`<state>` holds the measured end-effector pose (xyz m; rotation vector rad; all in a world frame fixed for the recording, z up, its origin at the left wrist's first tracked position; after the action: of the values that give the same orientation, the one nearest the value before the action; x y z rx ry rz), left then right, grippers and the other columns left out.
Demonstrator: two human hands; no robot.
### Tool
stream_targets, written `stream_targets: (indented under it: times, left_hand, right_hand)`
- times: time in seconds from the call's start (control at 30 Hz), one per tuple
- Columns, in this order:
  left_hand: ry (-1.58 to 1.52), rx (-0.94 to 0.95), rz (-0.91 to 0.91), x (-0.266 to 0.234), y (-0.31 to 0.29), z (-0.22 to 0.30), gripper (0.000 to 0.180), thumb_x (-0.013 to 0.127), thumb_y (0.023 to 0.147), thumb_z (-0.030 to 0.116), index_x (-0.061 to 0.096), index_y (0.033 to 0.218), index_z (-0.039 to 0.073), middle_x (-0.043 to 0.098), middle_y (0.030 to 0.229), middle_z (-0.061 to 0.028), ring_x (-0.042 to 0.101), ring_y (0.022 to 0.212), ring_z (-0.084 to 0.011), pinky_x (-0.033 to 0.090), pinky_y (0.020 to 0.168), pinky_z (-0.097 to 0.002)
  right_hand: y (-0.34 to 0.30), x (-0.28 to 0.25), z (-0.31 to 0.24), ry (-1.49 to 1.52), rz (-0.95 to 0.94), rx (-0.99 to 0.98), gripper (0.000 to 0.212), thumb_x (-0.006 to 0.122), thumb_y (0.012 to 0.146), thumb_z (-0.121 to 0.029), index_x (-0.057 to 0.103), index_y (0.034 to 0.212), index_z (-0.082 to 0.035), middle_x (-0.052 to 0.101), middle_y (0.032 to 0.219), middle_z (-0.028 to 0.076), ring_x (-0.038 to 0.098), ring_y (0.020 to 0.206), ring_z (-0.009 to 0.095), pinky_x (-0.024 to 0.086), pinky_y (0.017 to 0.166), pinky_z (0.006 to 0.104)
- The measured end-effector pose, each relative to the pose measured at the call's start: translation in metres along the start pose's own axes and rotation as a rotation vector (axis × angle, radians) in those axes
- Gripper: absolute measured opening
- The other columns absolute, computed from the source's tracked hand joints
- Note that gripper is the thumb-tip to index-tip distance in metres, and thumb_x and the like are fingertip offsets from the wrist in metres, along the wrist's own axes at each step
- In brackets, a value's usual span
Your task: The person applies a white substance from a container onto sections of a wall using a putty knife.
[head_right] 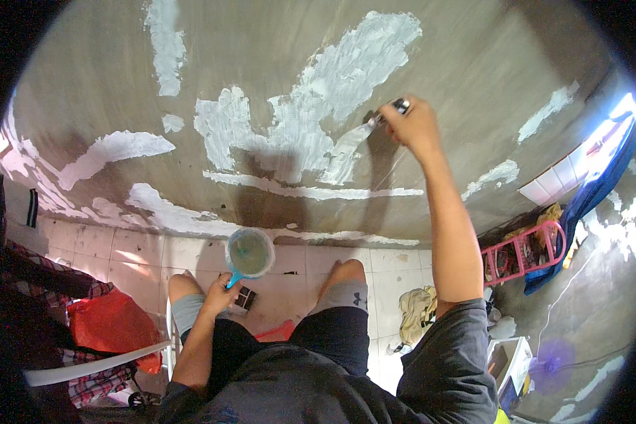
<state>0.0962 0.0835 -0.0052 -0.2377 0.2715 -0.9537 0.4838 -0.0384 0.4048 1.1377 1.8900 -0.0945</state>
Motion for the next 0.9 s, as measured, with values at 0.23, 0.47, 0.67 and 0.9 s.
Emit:
stream_targets:
  times: [0.23,0.47,0.67,0.9]
  left_hand:
    - [-0.014,-0.035,0.023,0.002,0.01,-0.01,0.024,0.066,0.092,0.027,0.057,0.087,0.005,0.055,0.058,-0.0006,0.049,0.042,-0.0085,0.037,0.04,-0.0264]
    - [-0.025,-0.021,-0.02,0.002,0.001,-0.001,0.025,0.067,0.092,0.029,0.057,0.088,0.006,0.054,0.059,0.001,0.047,0.043,-0.0075,0.036,0.04,-0.0251]
    - [-0.024,-0.059,0.013,0.002,0.007,-0.004,0.025,0.068,0.091,0.03,0.059,0.091,0.006,0.053,0.058,0.0012,0.046,0.043,-0.0072,0.036,0.04,-0.0248]
    - [-0.009,-0.044,-0.028,0.005,0.008,-0.015,0.024,0.067,0.092,0.029,0.058,0.087,0.007,0.052,0.059,0.0016,0.045,0.043,-0.007,0.035,0.041,-0.0234]
  right_hand:
    - [-0.014,0.013,0.012,-0.097,-0.09,-0.006,0.027,0.069,0.081,-0.026,0.065,0.076,0.0,0.063,0.058,0.009,0.061,0.048,0.016,0.047,0.047,0.0309]
    - [-0.019,0.012,0.013,0.019,0.07,-0.011,0.027,0.069,0.081,-0.027,0.066,0.078,0.0,0.064,0.06,0.01,0.061,0.051,0.015,0.049,0.053,0.0309]
    - [-0.03,0.015,0.013,-0.074,0.001,-0.105,0.024,0.07,0.084,-0.027,0.067,0.081,-0.003,0.06,0.057,0.004,0.054,0.045,0.01,0.042,0.043,0.0264]
    - [-0.038,0.027,0.021,0.015,0.175,-0.071,0.024,0.07,0.077,-0.024,0.068,0.081,0.0,0.065,0.068,0.016,0.063,0.06,0.024,0.049,0.059,0.0348]
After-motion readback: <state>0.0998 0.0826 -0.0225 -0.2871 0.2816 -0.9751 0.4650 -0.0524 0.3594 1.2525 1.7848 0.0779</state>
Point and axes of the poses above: each hand's wrist, its own y-axis towards the middle knuckle, its own x-axis out of the palm, z = x × y, the point moved 5 cm from there along y, towards the middle knuckle
